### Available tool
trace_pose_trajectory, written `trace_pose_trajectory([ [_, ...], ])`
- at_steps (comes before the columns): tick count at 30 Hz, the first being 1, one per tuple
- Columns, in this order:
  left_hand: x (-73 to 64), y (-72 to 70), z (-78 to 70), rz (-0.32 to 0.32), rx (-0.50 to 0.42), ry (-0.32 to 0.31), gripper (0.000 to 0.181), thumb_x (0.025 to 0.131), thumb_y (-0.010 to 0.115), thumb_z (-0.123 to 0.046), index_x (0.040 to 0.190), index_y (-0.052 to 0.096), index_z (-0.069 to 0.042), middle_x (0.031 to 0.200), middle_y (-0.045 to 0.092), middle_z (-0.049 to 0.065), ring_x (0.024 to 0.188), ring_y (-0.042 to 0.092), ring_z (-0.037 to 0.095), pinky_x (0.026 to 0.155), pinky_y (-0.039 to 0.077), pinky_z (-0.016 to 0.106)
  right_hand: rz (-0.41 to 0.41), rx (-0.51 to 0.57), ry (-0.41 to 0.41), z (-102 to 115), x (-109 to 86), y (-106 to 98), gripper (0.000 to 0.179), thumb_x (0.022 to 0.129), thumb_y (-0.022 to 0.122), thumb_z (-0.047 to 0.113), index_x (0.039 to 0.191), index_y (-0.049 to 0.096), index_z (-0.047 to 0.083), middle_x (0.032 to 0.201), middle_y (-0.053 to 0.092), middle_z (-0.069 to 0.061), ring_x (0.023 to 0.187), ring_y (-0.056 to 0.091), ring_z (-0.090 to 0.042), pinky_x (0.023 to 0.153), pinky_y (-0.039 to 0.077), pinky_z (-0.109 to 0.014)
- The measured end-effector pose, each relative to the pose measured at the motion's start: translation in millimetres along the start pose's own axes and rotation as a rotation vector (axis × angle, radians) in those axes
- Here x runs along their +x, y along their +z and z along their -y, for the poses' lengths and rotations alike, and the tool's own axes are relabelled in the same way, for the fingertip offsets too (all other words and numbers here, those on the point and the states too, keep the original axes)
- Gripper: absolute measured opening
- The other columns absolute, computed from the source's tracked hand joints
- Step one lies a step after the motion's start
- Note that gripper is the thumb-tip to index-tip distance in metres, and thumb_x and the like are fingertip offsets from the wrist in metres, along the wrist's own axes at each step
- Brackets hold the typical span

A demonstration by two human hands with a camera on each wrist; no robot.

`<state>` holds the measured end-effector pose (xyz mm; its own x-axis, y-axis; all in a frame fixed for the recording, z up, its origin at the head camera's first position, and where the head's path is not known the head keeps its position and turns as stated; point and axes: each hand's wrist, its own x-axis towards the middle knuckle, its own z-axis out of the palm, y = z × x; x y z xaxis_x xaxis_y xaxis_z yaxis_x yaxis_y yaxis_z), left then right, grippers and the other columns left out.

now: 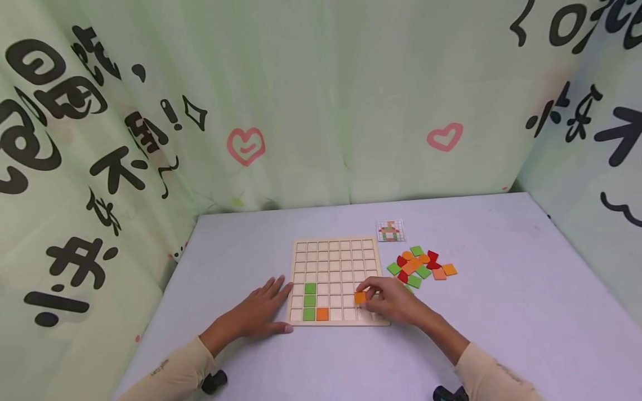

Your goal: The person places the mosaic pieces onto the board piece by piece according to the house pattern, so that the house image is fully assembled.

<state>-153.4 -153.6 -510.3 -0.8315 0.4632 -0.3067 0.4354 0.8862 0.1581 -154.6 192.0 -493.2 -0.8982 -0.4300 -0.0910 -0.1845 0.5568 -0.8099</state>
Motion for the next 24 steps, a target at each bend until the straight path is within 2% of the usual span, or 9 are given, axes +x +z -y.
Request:
trace_pose_trajectory([
  [9,-0.2,-1.3,-1.7,-0.004,0.013,-0.003,0.099,0.086,0.061,-0.071,0.161,0.025,-0.016,0.168,0.020,0.013,0.154,0.020,0.036,0.117,0.032,0.056,0.004,0.000,0.008,11,5.3,16,0.026,0.085,0.079,0.012,0.110,0.072,0.011,0.086,0.063,0.001,0.061,0.051,-0.010,0.053,0.044,-0.019],
  [24,-1.5,-4.1,-3.3,0.002,-0.002,0.002,0.098,0.087,0.060,-0.071,0.160,0.025,-0.016,0.168,0.020,0.013,0.154,0.019,0.036,0.117,0.032,0.056,0.043,-0.028,-0.055,17,12.3,35,0.025,0.083,0.081,0.015,0.107,0.074,0.010,0.081,0.061,0.006,0.059,0.049,-0.006,0.054,0.041,-0.019],
])
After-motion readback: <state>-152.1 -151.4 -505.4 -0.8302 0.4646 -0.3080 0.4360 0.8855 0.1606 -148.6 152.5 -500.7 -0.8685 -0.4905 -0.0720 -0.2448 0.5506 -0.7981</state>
